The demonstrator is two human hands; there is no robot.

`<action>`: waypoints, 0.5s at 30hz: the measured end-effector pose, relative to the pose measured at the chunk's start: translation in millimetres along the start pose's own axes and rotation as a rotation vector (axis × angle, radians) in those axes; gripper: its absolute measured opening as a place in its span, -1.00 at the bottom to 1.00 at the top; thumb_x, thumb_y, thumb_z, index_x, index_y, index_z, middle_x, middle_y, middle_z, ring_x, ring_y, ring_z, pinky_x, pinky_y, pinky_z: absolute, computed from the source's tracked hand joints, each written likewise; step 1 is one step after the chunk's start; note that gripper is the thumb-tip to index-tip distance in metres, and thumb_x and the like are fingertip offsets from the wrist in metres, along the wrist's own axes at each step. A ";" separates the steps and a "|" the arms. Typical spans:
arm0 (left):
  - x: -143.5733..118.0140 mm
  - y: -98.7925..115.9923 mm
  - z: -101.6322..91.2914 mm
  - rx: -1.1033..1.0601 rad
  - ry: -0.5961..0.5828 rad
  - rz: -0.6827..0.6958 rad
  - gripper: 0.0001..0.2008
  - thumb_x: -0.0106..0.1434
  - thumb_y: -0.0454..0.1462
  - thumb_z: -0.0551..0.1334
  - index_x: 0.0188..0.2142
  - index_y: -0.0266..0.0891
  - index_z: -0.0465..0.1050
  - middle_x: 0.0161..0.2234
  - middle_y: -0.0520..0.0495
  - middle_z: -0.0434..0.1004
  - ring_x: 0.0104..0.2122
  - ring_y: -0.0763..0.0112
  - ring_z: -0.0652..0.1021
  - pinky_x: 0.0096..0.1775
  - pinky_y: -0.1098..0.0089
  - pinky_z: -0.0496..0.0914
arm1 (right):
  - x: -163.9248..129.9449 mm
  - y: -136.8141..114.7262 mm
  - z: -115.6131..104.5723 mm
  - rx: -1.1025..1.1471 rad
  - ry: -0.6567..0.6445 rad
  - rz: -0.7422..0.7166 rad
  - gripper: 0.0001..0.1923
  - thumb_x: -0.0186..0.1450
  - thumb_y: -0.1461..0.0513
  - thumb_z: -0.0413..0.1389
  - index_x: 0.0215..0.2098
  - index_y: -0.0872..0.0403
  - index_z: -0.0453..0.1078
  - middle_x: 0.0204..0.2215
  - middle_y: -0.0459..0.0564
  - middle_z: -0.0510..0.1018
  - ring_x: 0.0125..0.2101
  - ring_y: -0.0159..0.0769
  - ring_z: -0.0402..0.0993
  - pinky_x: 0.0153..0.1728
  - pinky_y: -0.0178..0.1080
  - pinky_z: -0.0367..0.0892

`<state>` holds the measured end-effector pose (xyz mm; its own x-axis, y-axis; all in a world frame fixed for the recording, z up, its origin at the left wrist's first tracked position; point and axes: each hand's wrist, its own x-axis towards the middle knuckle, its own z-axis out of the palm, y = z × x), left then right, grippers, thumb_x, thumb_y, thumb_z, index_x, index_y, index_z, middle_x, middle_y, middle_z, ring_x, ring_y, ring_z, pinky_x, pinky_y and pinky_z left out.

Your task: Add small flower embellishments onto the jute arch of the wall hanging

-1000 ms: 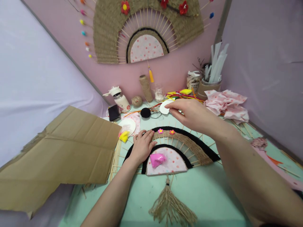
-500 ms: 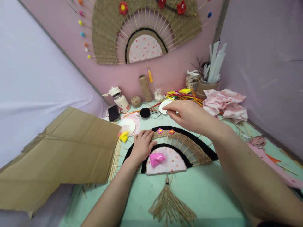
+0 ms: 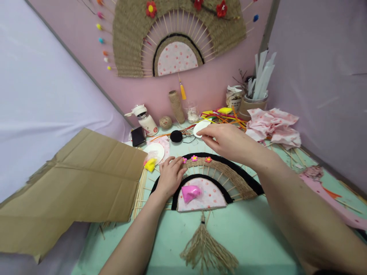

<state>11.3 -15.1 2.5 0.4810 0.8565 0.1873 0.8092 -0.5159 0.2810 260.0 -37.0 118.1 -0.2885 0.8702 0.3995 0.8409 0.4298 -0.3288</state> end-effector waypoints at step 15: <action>-0.1 6.4 1.3 0.129 -0.151 0.018 -0.50 0.41 -0.11 0.08 0.28 -0.15 0.21 0.31 -0.09 0.25 0.26 0.09 0.24 0.17 -0.04 0.18 | 1.6 -4.6 0.1 0.032 -0.068 0.013 -0.70 0.38 0.27 -0.05 -0.13 0.06 0.53 -0.21 0.06 0.64 -0.19 -0.18 0.52 -0.21 -0.26 0.25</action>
<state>16.8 -18.4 3.1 0.5329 0.8449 0.0456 0.8319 -0.5331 0.1540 255.7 -37.6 120.2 -0.3089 0.8897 0.3362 0.8301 0.4247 -0.3613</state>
